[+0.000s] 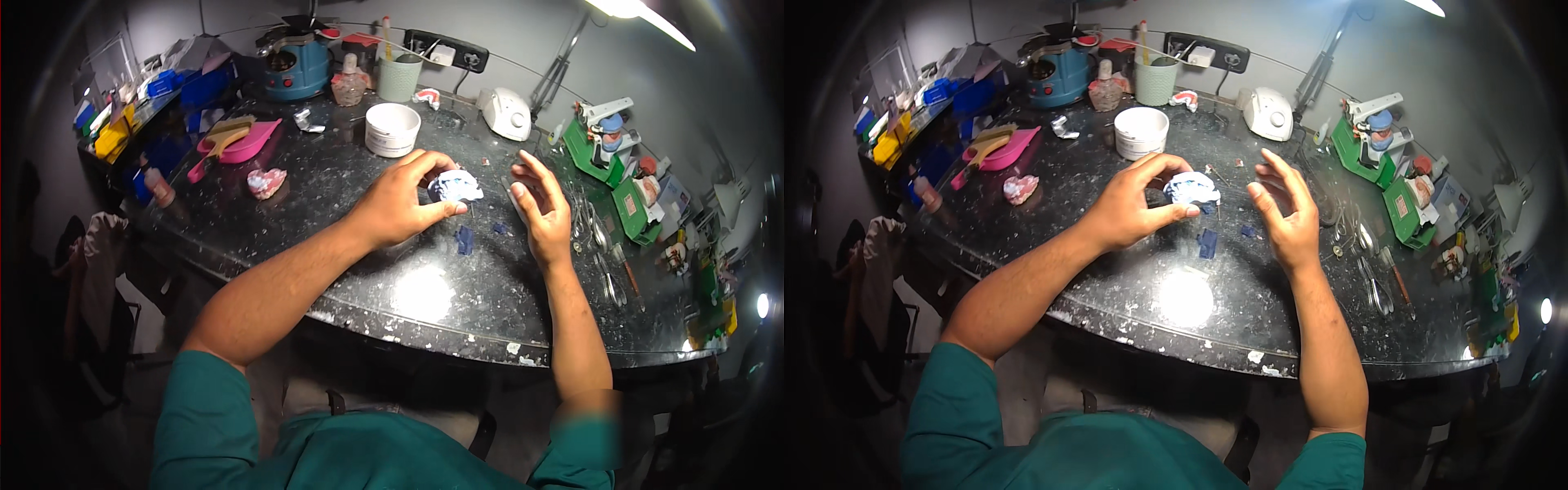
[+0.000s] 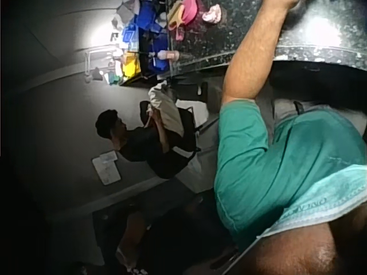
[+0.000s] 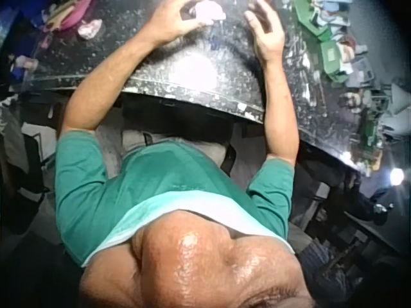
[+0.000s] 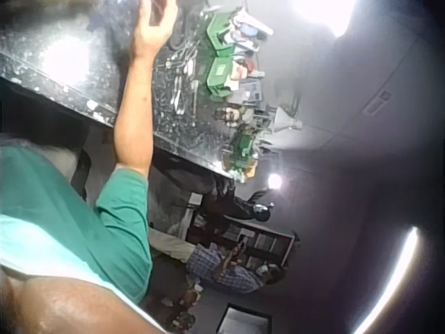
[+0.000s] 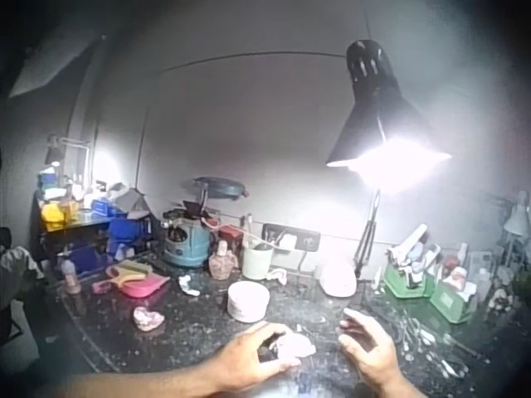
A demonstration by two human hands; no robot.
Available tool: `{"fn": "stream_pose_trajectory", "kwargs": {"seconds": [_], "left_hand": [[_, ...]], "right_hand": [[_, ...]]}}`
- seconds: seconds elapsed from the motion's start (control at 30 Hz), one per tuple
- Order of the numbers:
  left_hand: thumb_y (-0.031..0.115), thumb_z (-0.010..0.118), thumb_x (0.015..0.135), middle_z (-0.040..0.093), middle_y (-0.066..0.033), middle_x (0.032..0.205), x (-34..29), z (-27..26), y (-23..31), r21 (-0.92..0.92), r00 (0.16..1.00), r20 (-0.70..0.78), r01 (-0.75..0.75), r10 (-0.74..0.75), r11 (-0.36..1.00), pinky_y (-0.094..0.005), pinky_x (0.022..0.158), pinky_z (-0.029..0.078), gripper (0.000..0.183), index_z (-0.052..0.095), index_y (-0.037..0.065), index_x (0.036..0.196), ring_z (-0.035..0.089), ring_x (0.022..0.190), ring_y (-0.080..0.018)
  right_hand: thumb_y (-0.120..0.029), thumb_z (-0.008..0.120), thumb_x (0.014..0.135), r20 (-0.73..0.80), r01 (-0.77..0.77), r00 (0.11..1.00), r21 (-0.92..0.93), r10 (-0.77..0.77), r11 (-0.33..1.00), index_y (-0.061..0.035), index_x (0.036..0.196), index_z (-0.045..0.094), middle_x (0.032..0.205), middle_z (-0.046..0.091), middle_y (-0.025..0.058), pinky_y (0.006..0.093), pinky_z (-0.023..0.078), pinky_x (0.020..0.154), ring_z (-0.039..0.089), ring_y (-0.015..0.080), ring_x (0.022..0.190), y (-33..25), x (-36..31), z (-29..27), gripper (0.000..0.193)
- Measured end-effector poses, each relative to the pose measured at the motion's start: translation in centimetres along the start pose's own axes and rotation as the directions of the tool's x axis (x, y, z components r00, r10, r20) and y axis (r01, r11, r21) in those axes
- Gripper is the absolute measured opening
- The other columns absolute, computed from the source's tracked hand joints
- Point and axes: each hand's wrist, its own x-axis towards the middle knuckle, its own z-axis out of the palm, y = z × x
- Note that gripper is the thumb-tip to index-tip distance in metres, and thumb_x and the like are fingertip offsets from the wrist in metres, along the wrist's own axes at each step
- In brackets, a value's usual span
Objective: The person assembles a dental prosthesis by fitting small blue and white plastic components onto a mold. They use a rotary tool to grind and shape the plastic parts for a precise fit, then repeatedly inspect the assembly by pressing the pieces together and turning the object over.
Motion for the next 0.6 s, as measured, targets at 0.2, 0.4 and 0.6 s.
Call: {"fn": "stream_pose_trajectory", "kwargs": {"seconds": [0.2, 0.4, 0.6], "left_hand": [[0.015, 0.075, 0.078, 0.064, -0.012, 0.109, 0.6, 0.6, -1.7, 0.279, 0.957, 0.066, -0.291, 0.284, 0.915, -0.0376, 0.097, 0.048, 0.044, 0.061, 0.005, 0.119, 0.061, 0.109, -0.0296], [0.012, 0.075, 0.069, 0.06, -0.014, 0.104, 3.2, -1.9, -0.6, 0.349, 0.954, 0.27, -0.224, 0.131, 0.91, -0.038, 0.092, 0.048, 0.046, 0.057, 0.002, 0.11, 0.06, 0.104, -0.0295], [0.004, 0.075, 0.067, 0.057, -0.0169, 0.107, 2.5, -1.4, -1.2, 0.562, 0.956, 0.212, -0.289, 0.203, 0.775, -0.0423, 0.095, 0.045, 0.047, 0.054, 0.002, 0.109, 0.055, 0.106, -0.0359]], "right_hand": [[-0.02, 0.072, 0.093, -0.071, 0.074, 0.993, -0.232, -0.093, 0.97, -0.0061, 0.132, 0.062, 0.116, 0.063, 0.0091, 0.0327, 0.051, 0.095, 0.063, 0.0194, 0.107, 2.6, 1.1, -1.8, 0.043], [-0.022, 0.075, 0.089, -0.098, 0.05, 0.99, -0.407, -0.098, 0.912, -0.004, 0.121, 0.066, 0.103, 0.068, 0.0117, 0.034, 0.052, 0.089, 0.067, 0.0239, 0.097, 5.0, 5.2, -4.1, 0.038], [-0.025, 0.07, 0.096, -0.237, -0.066, 0.971, -0.36, -0.023, 0.931, -0.0027, 0.081, 0.06, 0.069, 0.053, -0.0001, 0.0285, 0.039, 0.058, 0.044, 0.0086, 0.064, 4.0, 2.6, -5.4, 0.029]]}}
